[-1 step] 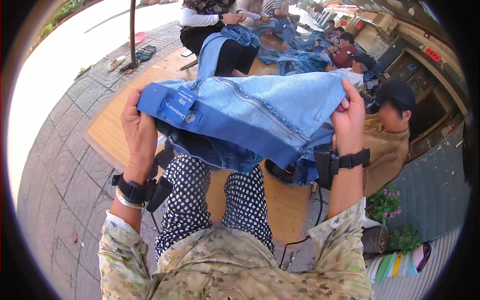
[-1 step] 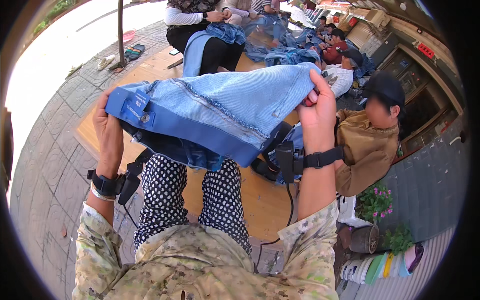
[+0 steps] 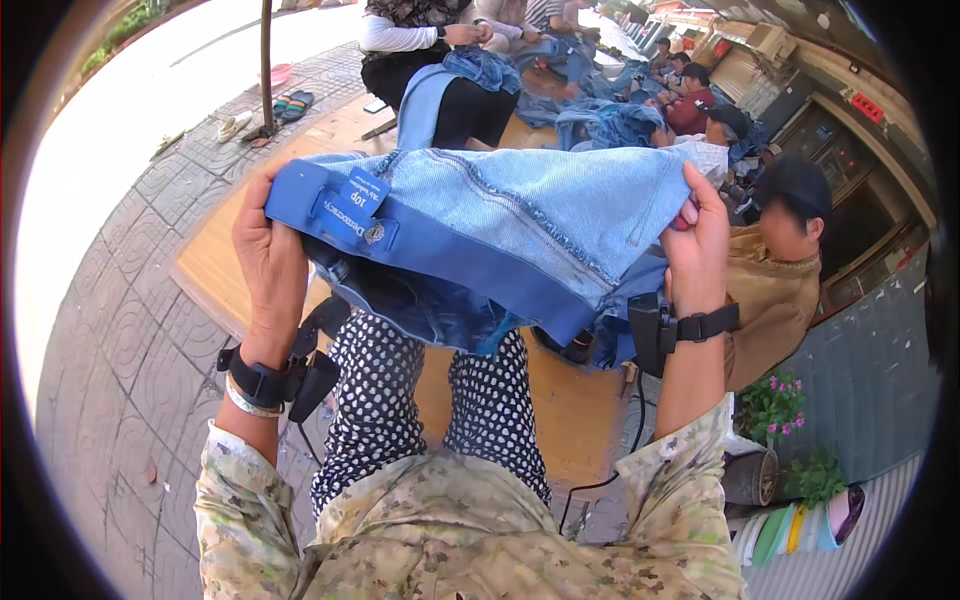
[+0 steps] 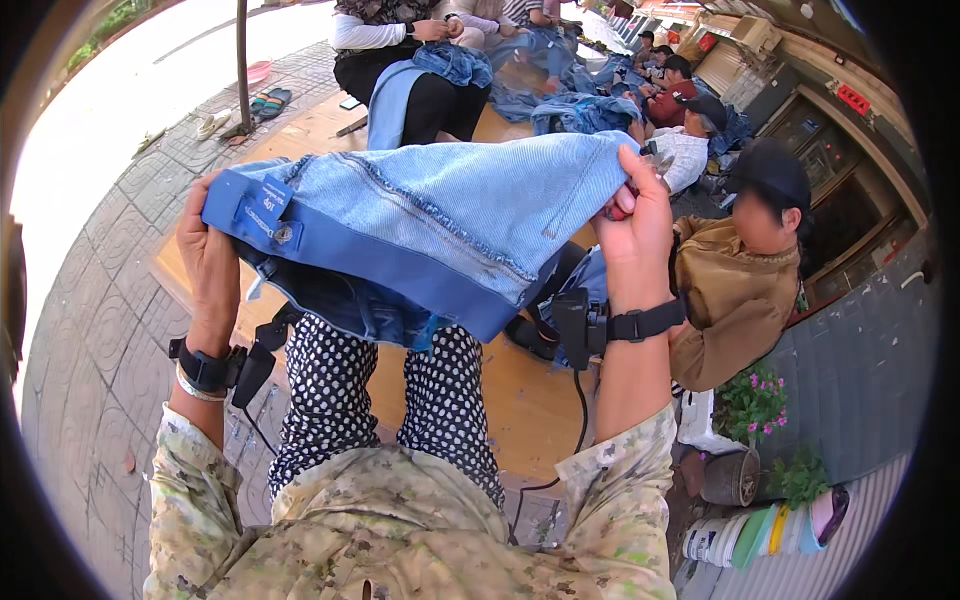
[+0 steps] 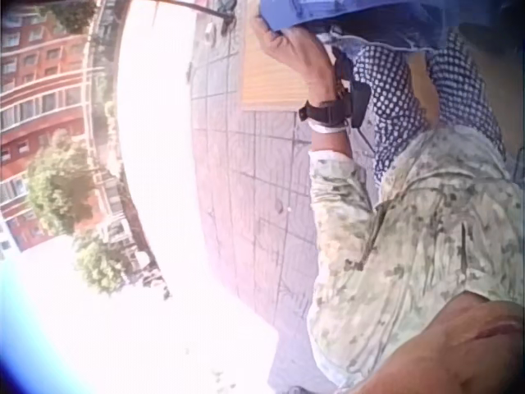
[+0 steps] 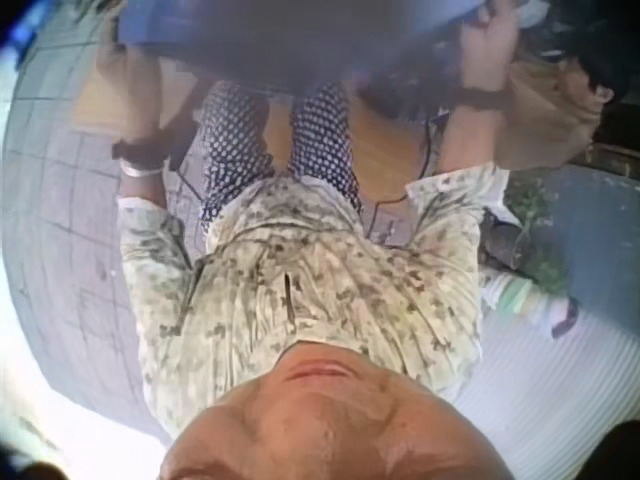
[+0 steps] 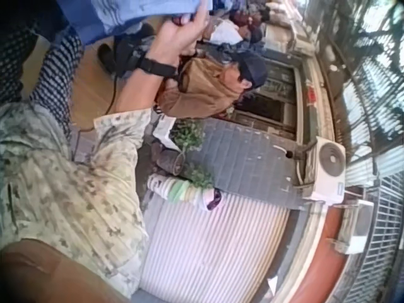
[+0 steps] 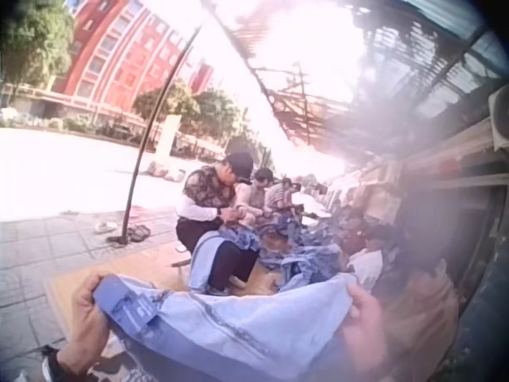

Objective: Manually sewing or repairing denim jeans using a needle and small scissors.

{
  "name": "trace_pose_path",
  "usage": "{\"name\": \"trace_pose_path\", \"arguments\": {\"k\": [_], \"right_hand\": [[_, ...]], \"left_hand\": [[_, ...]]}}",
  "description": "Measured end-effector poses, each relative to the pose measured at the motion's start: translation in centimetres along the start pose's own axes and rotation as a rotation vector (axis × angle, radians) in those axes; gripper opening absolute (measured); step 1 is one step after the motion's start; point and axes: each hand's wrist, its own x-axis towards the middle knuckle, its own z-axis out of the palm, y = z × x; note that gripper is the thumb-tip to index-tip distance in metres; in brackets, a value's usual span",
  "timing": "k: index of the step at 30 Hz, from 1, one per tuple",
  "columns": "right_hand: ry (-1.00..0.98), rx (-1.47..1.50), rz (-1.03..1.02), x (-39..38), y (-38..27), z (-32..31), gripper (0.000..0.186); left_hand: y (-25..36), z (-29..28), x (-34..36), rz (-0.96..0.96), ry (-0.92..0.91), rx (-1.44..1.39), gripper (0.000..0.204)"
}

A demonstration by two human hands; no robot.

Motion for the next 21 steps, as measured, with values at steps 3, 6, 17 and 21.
{"name": "trace_pose_path", "arguments": {"k": [3,6,17,21], "right_hand": [[-0.098,-0.073,0.044,-2.7,1.2,-3.2,0.010],[0.102,-0.264,0.056,-7.6,3.6,-4.1,0.010],[0.242,-0.236,0.367,-20.1,10.6,-15.6,0.014],[0.285,-0.357,0.423,-22.2,11.7,-16.6,0.015]], "left_hand": [[1.0,-2.1,-0.2,0.050,-0.020,0.080,0.018],[-0.2,-5.3,-2.7,-0.039,-0.063,0.241,0.018],[-4.1,-9.3,-13.1,-0.419,-0.336,0.377,0.018],[-2.6,-9.6,-14.5,-0.518,-0.328,0.377,0.021]]}}
